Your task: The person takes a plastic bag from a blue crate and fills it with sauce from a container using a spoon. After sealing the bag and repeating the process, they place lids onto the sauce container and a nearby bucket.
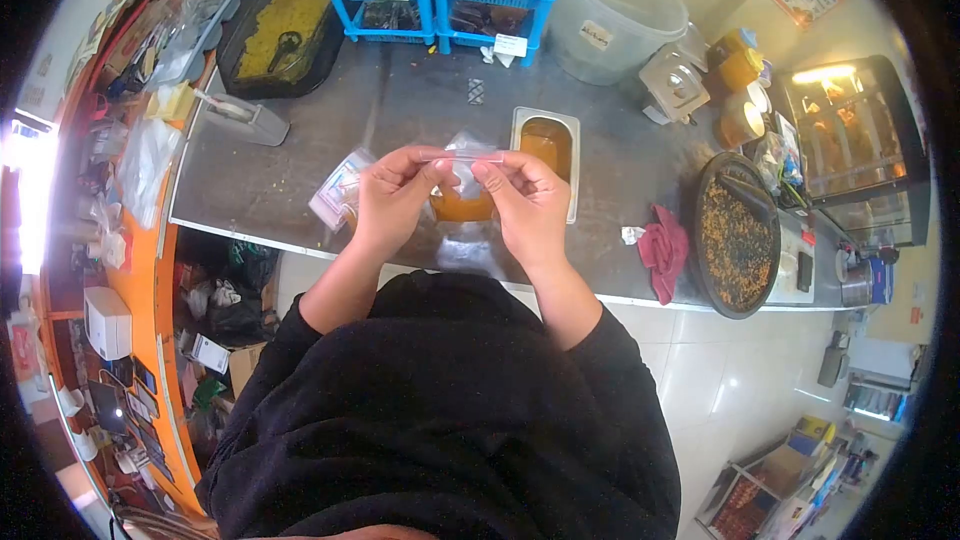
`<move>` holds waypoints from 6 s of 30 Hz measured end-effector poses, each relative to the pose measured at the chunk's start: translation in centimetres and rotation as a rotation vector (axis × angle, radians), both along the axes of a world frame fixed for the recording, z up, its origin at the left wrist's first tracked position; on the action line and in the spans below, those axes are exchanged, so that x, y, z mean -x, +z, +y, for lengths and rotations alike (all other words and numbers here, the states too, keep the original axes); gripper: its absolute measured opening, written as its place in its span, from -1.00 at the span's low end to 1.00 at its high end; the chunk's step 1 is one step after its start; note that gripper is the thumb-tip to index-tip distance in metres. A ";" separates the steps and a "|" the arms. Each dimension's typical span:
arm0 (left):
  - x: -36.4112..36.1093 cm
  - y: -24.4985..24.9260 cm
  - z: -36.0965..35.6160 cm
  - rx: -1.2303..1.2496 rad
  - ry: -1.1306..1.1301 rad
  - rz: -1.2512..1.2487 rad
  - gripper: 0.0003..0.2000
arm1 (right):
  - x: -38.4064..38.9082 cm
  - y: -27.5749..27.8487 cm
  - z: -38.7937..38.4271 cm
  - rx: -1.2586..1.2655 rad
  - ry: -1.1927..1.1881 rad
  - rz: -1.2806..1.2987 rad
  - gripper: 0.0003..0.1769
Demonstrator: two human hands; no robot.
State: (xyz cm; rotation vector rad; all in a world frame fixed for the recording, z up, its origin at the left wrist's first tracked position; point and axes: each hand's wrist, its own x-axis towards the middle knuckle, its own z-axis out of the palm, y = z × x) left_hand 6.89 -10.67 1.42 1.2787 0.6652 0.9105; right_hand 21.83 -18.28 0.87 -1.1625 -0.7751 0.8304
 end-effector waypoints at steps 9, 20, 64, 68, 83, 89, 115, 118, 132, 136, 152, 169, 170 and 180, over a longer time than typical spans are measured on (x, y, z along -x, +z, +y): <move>7.0 -0.8 1.2 -0.038 -0.005 0.006 -0.90 | 6.6 0.3 1.7 0.022 0.209 0.043 -0.88; 13.2 -6.9 1.8 -0.010 -0.110 0.197 -0.91 | 9.1 -5.6 1.7 0.296 0.360 -0.124 -0.93; 4.3 -4.0 -2.7 -0.173 -0.253 0.326 -0.78 | 3.8 -1.2 -4.1 0.294 0.115 -0.755 -0.81; 2.5 -3.0 -3.8 -0.311 -0.186 0.390 -0.80 | 1.2 -0.2 -4.2 0.127 0.089 -0.912 -0.75; -0.7 -0.1 -6.0 0.079 -0.834 -0.028 -0.43 | -7.1 2.9 -6.1 -0.041 0.704 -0.877 -0.82; -1.1 -1.8 -6.0 -0.009 -0.256 -0.097 -0.35 | -9.4 -1.3 -3.8 0.086 0.410 -1.227 -0.54; -4.5 -7.2 -2.3 -0.519 0.289 0.426 0.04 | -14.3 -12.9 -3.8 0.175 -0.134 -0.133 -0.86; -4.5 -7.6 -2.2 -0.486 0.285 0.417 0.05 | -15.3 -13.3 -3.6 0.226 -0.179 0.085 -0.83; -6.0 -6.1 -2.6 -0.531 0.246 0.504 0.10 | -16.7 -8.3 -4.3 0.207 -0.225 0.533 -0.88; -7.6 -4.7 -3.1 -0.689 0.235 0.543 0.11 | -15.1 -3.7 -3.9 -0.082 -0.251 0.329 -0.85; -9.4 -3.7 -3.1 -0.520 0.177 0.487 0.11 | -13.3 -1.5 -4.1 -0.599 -0.181 -0.489 -0.88; -7.4 -4.5 -2.0 -0.626 0.313 0.488 0.09 | -13.4 -12.0 -4.0 0.030 -0.187 -0.556 -0.87; -7.4 -4.5 -2.0 -0.623 0.316 0.494 0.09 | -13.4 -12.3 -3.8 0.033 -0.230 -0.377 -0.87; -8.1 -4.4 -2.2 -0.640 0.269 0.508 0.10 | -14.3 -2.9 -3.4 -0.280 -0.300 0.035 -0.85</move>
